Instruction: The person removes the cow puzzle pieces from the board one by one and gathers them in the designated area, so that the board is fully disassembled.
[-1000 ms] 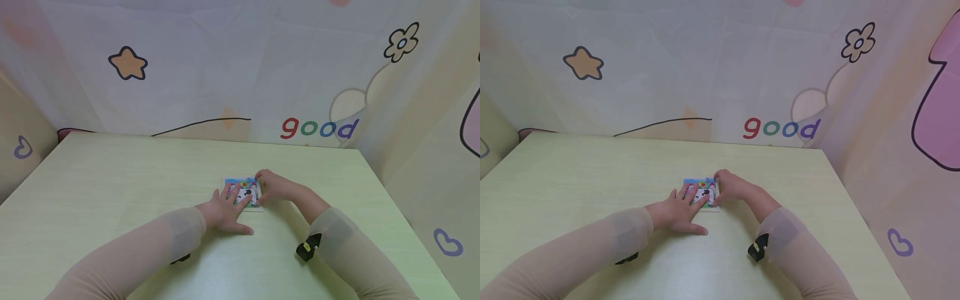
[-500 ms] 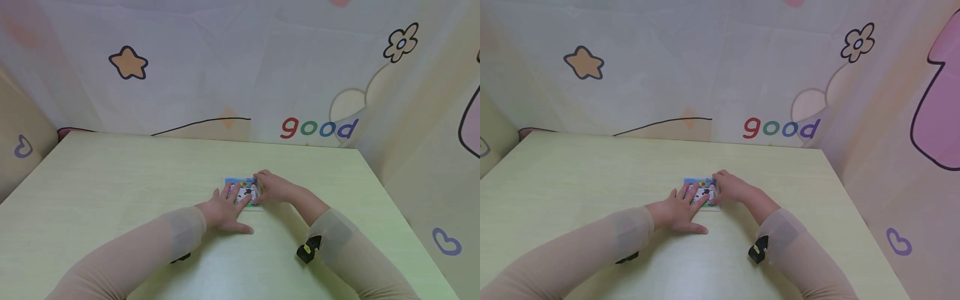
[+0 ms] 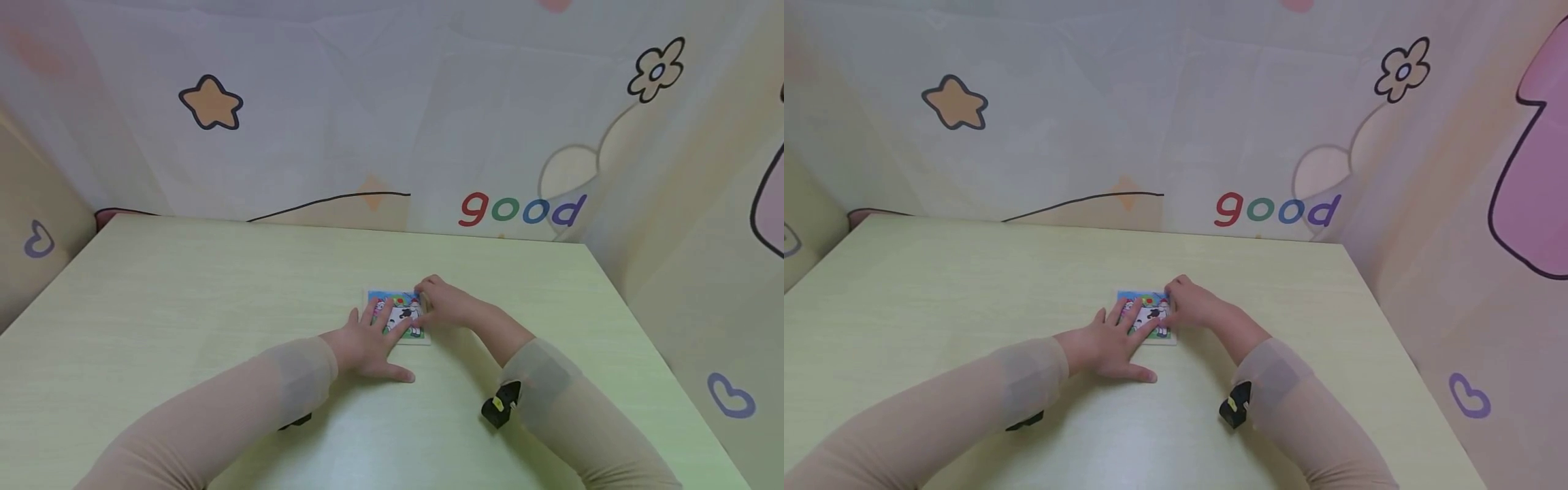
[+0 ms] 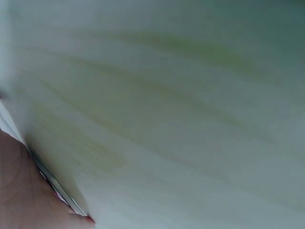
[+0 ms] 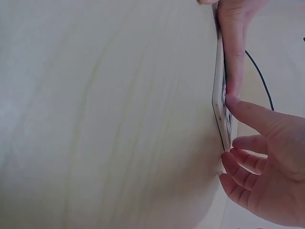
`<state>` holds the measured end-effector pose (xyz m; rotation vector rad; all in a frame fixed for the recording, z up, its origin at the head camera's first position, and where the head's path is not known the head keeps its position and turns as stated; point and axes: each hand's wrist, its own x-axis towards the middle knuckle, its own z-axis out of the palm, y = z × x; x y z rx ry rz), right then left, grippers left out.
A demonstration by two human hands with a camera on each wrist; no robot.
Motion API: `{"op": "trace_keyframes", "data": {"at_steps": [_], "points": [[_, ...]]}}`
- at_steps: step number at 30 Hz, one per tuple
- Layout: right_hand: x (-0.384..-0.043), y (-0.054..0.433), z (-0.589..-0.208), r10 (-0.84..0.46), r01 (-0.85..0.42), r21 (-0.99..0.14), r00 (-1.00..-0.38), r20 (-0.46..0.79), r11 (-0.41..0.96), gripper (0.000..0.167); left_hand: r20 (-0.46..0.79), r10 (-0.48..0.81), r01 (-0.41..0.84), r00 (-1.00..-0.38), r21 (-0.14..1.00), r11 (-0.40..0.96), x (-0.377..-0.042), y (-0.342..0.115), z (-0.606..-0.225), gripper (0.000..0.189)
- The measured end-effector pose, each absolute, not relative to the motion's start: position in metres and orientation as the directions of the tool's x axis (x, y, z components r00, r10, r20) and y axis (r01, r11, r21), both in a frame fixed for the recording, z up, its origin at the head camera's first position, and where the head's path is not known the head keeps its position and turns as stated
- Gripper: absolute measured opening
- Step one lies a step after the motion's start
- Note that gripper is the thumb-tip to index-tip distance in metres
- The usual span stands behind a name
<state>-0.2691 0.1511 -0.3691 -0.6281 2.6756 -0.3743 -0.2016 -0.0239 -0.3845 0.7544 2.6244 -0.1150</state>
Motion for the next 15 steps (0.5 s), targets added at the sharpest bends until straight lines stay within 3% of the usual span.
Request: {"op": "trace_keyframes", "data": {"at_steps": [15], "points": [[-0.2715, 0.1491, -0.3706, -0.410, -0.297, -0.361, -0.864, -0.293, 0.884, 0.053, -0.403, 0.489, 0.524, -0.774, 0.025, 0.851, -0.2033, -0.0237, -0.3897, 0.094]]}}
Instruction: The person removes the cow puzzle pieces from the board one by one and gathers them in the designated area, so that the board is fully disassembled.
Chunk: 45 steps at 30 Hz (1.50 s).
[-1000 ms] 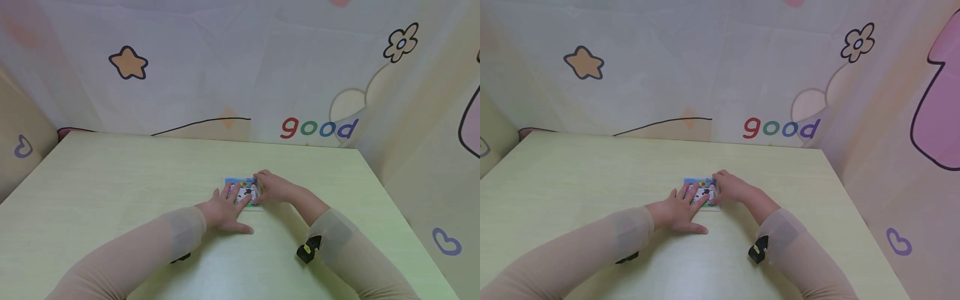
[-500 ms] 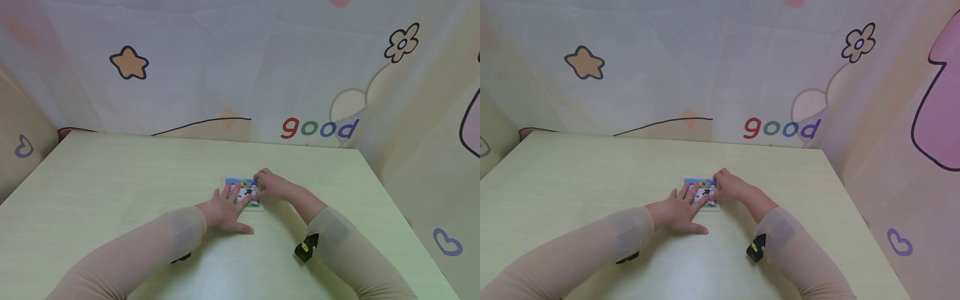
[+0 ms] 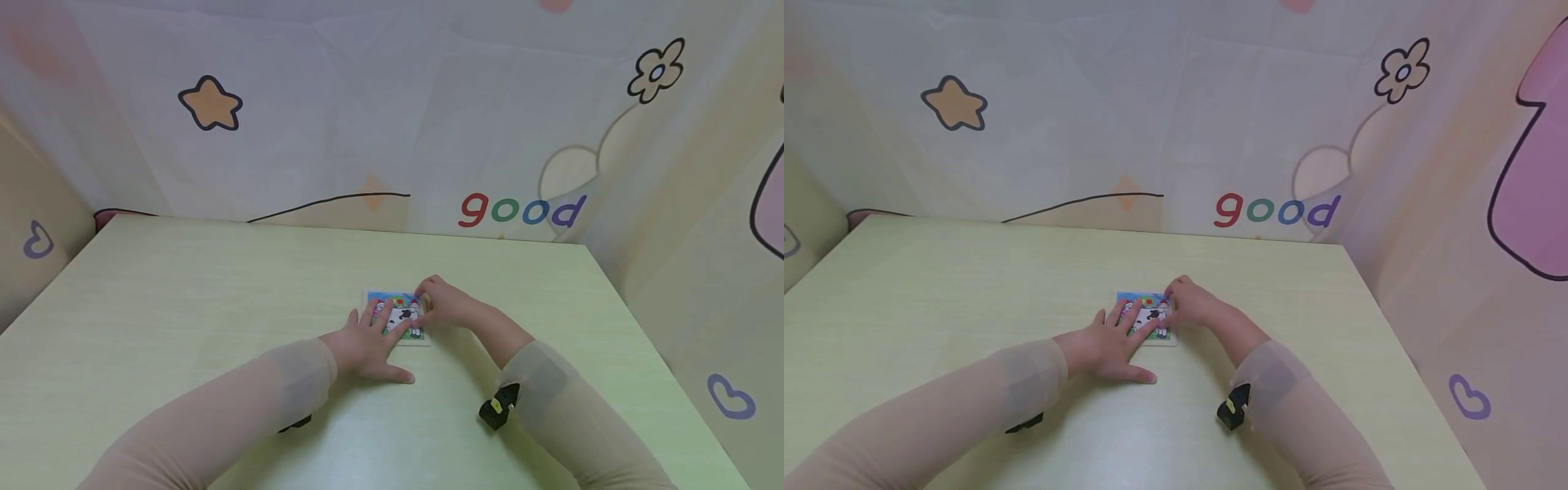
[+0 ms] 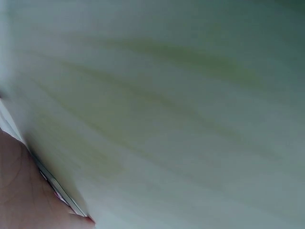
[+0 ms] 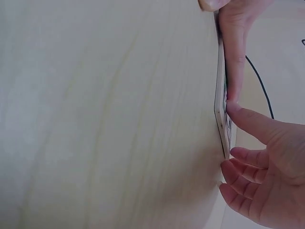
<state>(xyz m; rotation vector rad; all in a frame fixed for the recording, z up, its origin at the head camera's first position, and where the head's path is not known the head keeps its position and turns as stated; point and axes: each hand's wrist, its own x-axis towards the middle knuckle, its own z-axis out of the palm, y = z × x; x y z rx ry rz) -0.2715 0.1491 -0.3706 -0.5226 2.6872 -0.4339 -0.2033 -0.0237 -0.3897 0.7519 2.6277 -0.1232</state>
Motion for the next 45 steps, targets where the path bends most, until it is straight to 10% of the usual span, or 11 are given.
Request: {"op": "trace_keyframes", "data": {"at_steps": [12, 32, 45], "points": [[-0.265, 0.148, -0.367, -0.399, -0.310, -0.318, -0.876, -0.271, 0.896, 0.058, -0.415, 0.488, 0.531, -0.768, 0.015, 0.847, -0.203, -0.023, -0.389, 0.094], [-0.292, 0.162, -0.385, -0.286, -0.017, -0.663, -0.910, -0.299, 0.748, 0.021, -0.420, 0.476, 0.518, -0.773, 0.017, 0.855, -0.202, -0.023, -0.386, 0.094], [-0.281, 0.145, -0.384, -0.285, -0.131, -0.516, -0.930, -0.231, 0.847, 0.020, -0.426, 0.482, 0.521, -0.766, 0.028, 0.853, -0.204, -0.024, -0.388, 0.094]]}}
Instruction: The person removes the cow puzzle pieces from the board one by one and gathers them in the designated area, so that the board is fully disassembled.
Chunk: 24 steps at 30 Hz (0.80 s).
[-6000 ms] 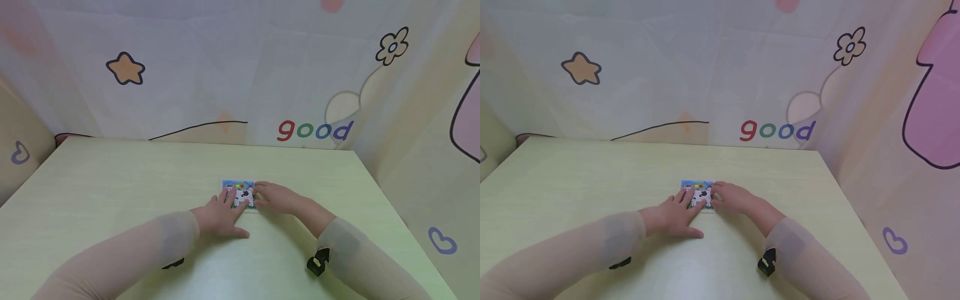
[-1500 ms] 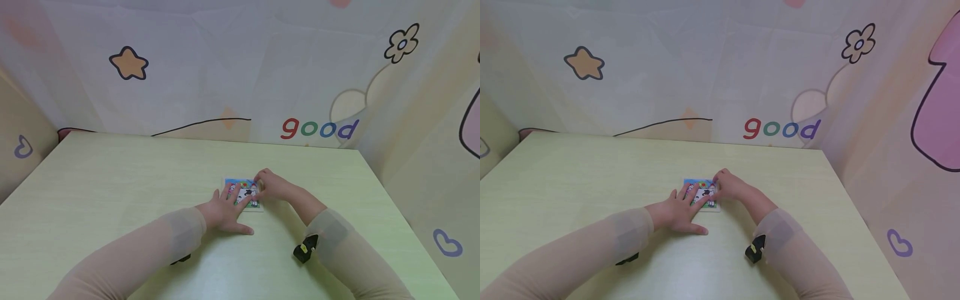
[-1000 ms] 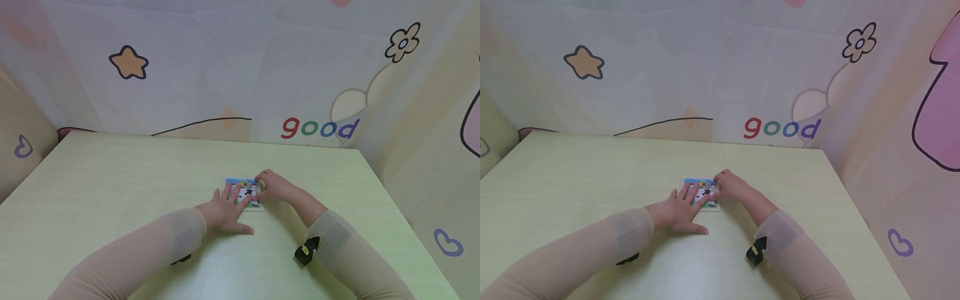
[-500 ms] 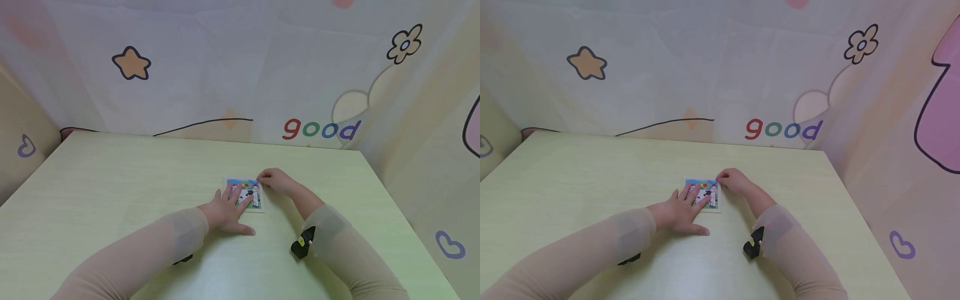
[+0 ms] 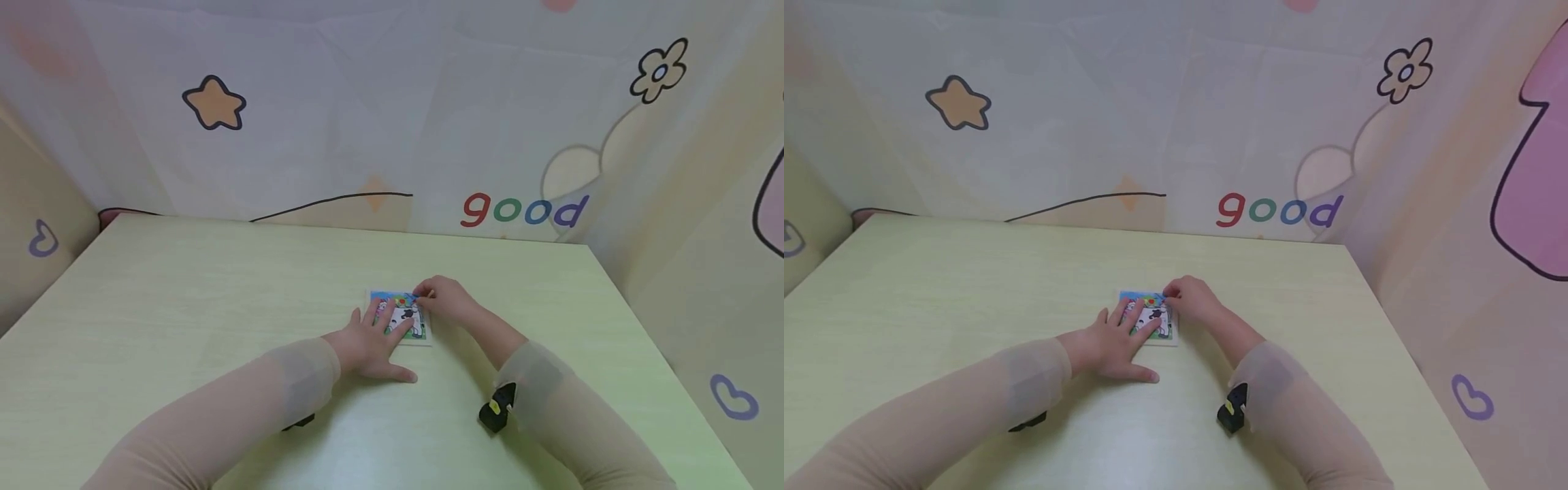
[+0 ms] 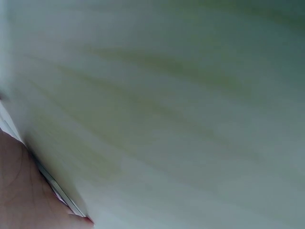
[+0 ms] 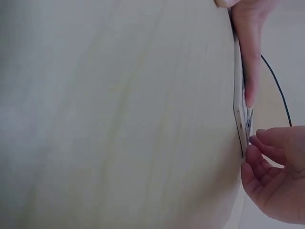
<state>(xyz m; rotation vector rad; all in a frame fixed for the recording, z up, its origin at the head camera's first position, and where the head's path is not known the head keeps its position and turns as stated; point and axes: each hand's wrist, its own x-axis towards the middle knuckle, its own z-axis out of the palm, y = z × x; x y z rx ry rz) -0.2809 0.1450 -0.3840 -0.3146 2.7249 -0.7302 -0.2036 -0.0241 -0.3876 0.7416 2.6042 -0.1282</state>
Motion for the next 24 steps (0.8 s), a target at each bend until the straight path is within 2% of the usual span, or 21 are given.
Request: {"op": "trace_keyframes", "data": {"at_steps": [9, 12, 17, 24], "points": [[-0.286, 0.143, -0.384, -0.326, -0.140, -0.545, -0.909, -0.261, 0.827, 0.017, -0.402, 0.501, 0.531, -0.766, 0.043, 0.846, -0.209, -0.026, -0.400, 0.097], [-0.284, 0.146, -0.384, -0.384, -0.209, -0.542, -0.894, -0.231, 0.814, 0.022, -0.400, 0.497, 0.528, -0.770, 0.039, 0.849, -0.209, -0.026, -0.399, 0.097], [-0.277, 0.151, -0.382, -0.389, -0.220, -0.527, -0.891, -0.234, 0.821, 0.034, -0.411, 0.488, 0.524, -0.770, 0.027, 0.851, -0.204, -0.024, -0.391, 0.095], [-0.274, 0.155, -0.382, -0.376, -0.191, -0.563, -0.897, -0.231, 0.804, 0.026, -0.402, 0.483, 0.519, -0.778, 0.024, 0.855, -0.200, -0.024, -0.386, 0.095]]}}
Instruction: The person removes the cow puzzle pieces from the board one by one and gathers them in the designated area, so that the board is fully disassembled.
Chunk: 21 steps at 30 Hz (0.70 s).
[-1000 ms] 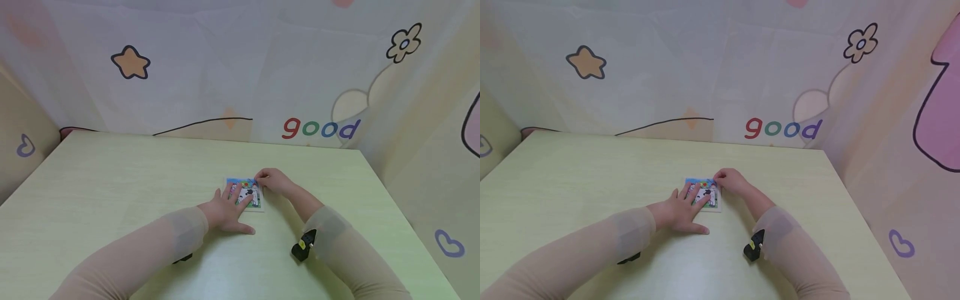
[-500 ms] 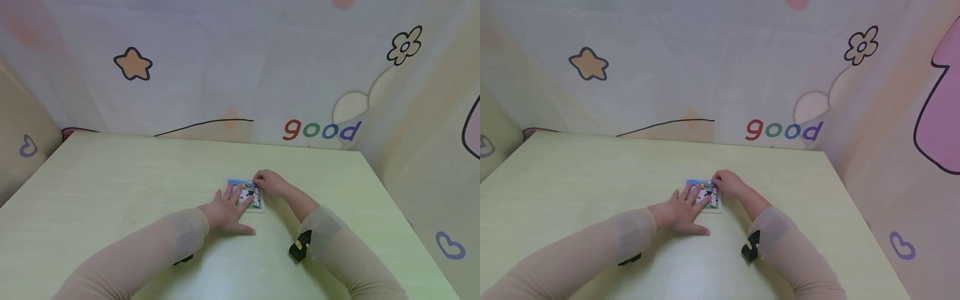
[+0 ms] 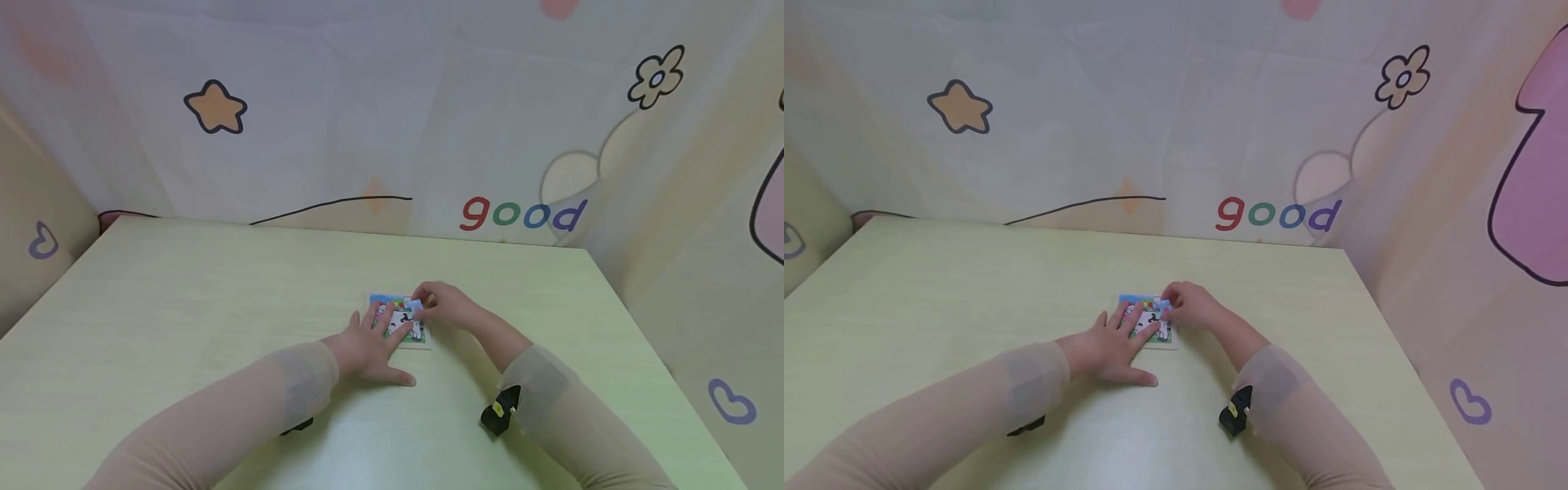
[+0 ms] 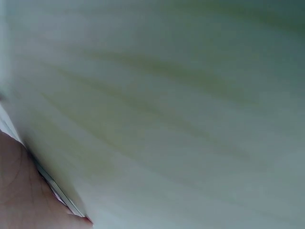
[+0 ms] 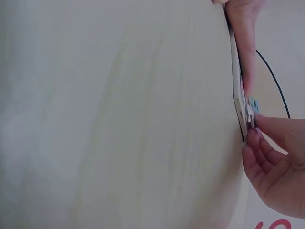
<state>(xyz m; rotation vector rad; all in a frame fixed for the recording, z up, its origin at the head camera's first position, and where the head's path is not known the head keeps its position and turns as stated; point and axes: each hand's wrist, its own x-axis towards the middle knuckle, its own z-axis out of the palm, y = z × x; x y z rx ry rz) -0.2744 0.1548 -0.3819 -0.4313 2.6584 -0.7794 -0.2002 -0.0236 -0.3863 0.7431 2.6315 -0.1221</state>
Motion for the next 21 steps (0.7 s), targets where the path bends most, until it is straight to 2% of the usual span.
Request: {"op": "trace_keyframes", "data": {"at_steps": [4, 9, 21], "points": [[-0.275, 0.162, -0.382, -0.353, -0.147, -0.622, -0.909, -0.222, 0.769, 0.021, -0.393, 0.489, 0.523, -0.779, 0.025, 0.852, -0.200, -0.025, -0.386, 0.095], [-0.275, 0.182, -0.383, -0.290, -0.070, -0.684, -0.933, -0.213, 0.726, 0.025, -0.387, 0.488, 0.522, -0.782, 0.020, 0.853, -0.199, -0.025, -0.386, 0.094], [-0.267, 0.217, -0.382, -0.232, -0.002, -0.724, -0.948, -0.219, 0.690, 0.028, -0.392, 0.474, 0.510, -0.789, 0.014, 0.860, -0.200, -0.024, -0.388, 0.094]]}}
